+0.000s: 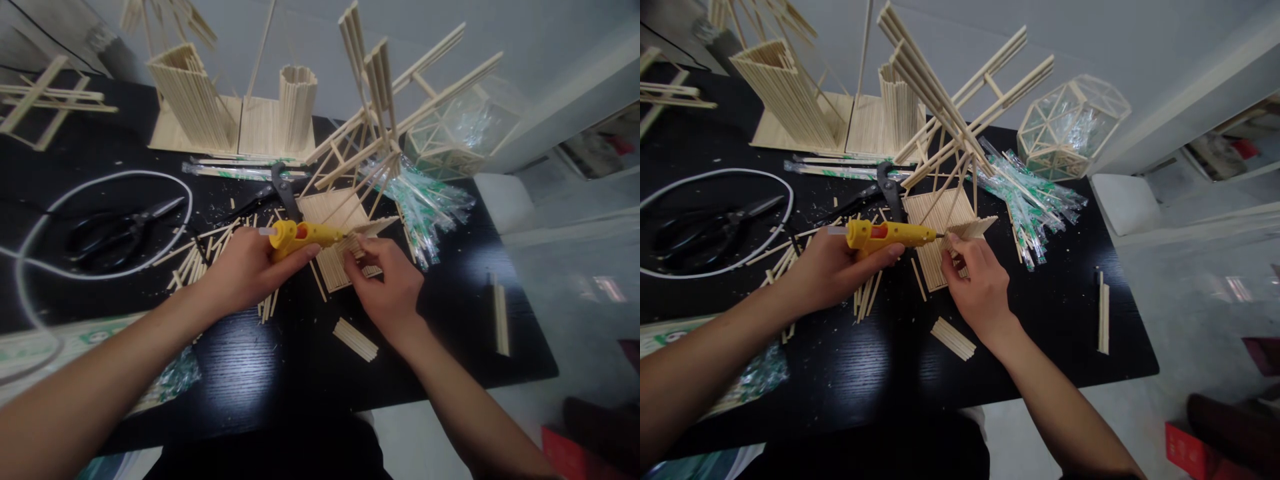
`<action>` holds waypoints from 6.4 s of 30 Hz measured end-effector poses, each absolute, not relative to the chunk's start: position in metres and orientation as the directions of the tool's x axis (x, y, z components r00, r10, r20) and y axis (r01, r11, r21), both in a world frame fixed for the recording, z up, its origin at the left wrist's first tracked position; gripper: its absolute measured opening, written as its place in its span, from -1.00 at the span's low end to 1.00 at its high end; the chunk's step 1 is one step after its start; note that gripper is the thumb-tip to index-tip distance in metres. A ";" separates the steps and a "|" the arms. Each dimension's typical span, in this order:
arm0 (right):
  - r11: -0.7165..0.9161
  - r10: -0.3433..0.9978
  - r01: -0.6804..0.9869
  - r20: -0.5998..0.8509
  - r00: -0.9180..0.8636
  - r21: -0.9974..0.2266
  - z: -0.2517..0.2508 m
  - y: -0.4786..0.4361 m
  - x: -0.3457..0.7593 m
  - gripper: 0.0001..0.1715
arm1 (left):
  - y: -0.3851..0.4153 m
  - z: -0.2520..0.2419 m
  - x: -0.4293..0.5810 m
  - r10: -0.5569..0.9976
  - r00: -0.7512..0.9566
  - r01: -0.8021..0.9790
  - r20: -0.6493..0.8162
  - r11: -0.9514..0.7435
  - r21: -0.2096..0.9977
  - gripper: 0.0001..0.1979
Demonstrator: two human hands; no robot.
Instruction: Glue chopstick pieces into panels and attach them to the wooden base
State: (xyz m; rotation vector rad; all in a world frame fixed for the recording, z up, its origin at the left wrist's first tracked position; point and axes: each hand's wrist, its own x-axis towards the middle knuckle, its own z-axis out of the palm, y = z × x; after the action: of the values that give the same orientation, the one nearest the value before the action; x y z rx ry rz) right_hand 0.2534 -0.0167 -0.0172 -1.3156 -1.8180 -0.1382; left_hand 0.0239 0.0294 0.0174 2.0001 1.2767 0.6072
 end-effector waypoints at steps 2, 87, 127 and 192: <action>0.441 0.722 0.812 0.689 -0.068 -0.382 -0.017 -0.017 0.254 -0.76 | 0.030 0.017 0.024 0.904 0.427 0.600 0.011 -0.292 0.745 -0.58; 0.422 0.743 0.818 0.667 -0.065 -0.390 -0.016 -0.018 0.253 -0.76 | 0.030 0.018 0.023 0.962 0.272 0.226 -0.028 -0.035 0.973 -0.58; 0.520 0.833 0.757 0.041 -0.551 -0.396 0.065 0.043 0.293 -0.48 | 0.031 0.017 0.011 0.972 0.226 0.215 -0.066 0.016 0.976 -0.57; 0.460 0.648 0.877 0.728 -0.224 -0.141 0.011 0.003 0.253 -0.81 | 0.031 0.010 0.013 0.978 0.204 0.157 0.028 -0.061 0.986 -0.59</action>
State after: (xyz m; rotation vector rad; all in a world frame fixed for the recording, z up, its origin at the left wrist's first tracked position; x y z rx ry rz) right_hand 0.2526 0.0025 0.0109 -1.2710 -1.9635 -0.3881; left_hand 0.0131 0.0309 0.0103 1.4505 1.1506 1.0070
